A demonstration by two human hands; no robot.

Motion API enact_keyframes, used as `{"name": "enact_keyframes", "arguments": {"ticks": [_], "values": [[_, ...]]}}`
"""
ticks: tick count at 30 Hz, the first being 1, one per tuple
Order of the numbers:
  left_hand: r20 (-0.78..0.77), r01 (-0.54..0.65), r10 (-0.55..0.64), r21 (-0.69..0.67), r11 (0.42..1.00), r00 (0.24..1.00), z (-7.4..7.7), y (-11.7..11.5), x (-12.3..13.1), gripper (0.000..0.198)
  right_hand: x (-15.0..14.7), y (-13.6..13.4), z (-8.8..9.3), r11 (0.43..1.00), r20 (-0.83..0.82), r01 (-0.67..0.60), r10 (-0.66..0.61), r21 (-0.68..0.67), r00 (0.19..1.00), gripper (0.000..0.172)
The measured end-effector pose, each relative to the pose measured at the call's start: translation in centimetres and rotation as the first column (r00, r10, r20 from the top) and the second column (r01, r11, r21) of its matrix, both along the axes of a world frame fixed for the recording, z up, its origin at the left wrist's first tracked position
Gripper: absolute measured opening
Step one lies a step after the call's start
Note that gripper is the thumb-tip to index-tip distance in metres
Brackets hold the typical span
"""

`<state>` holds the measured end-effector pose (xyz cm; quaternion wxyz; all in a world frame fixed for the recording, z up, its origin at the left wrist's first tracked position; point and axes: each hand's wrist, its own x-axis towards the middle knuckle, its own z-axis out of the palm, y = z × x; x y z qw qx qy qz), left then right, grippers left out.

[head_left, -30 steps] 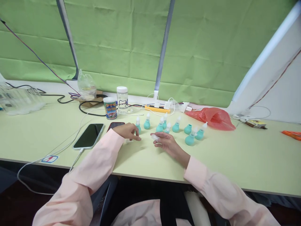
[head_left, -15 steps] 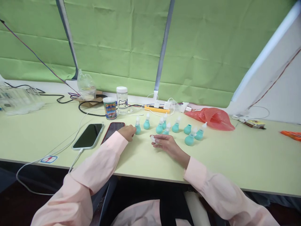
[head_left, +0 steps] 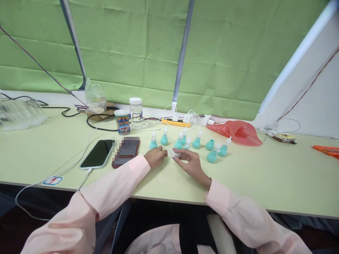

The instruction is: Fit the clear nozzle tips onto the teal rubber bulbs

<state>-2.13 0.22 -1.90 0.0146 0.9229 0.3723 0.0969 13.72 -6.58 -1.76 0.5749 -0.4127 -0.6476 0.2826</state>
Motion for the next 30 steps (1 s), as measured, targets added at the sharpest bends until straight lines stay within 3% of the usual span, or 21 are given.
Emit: {"name": "enact_keyframes", "arguments": {"ticks": [5, 9, 11, 14, 18, 24, 30], "values": [[-0.090, 0.056, -0.054, 0.015, 0.998, 0.994, 0.1, -0.5, 0.2, 0.028, 2.1, -0.2, 2.4, 0.955, 0.000, 0.194, -0.199, 0.225, 0.980, 0.023], [-0.108, 0.056, -0.052, 0.030, 0.998, 0.993, 0.1, -0.6, 0.4, 0.028, 7.4, 0.6, 6.7, 0.831, -0.013, 0.428, -0.453, 0.356, 0.891, 0.017], [-0.111, 0.062, -0.058, 0.037, 0.997, 0.992, 0.1, -0.6, 0.5, 0.028, 10.4, 1.4, 8.9, 0.817, 0.093, 0.480, -0.532, 0.320, 0.842, 0.015], [-0.120, 0.066, -0.060, 0.044, 0.997, 0.991, 0.1, -0.7, 0.5, 0.028, 14.2, 3.0, 10.9, 0.869, 0.400, 0.491, -0.469, 0.053, 0.787, 0.016], [-0.142, 0.067, -0.058, 0.060, 0.996, 0.988, 0.3, -0.9, 0.4, 0.028, 16.8, 5.7, 10.3, 0.879, 0.589, 0.416, -0.212, -0.234, 0.780, 0.007], [-0.159, 0.064, -0.054, 0.061, 0.996, 0.986, 0.3, -0.9, 0.4, 0.028, 17.5, 8.6, 7.6, 0.828, 0.669, 0.497, -0.218, -0.259, 0.711, 0.002], [-0.159, 0.068, -0.054, 0.081, 0.994, 0.986, 0.0, -0.9, 0.5, 0.028, 17.6, 8.7, 7.5, 0.815, 0.720, 0.507, -0.171, -0.281, 0.673, 0.006]]}}
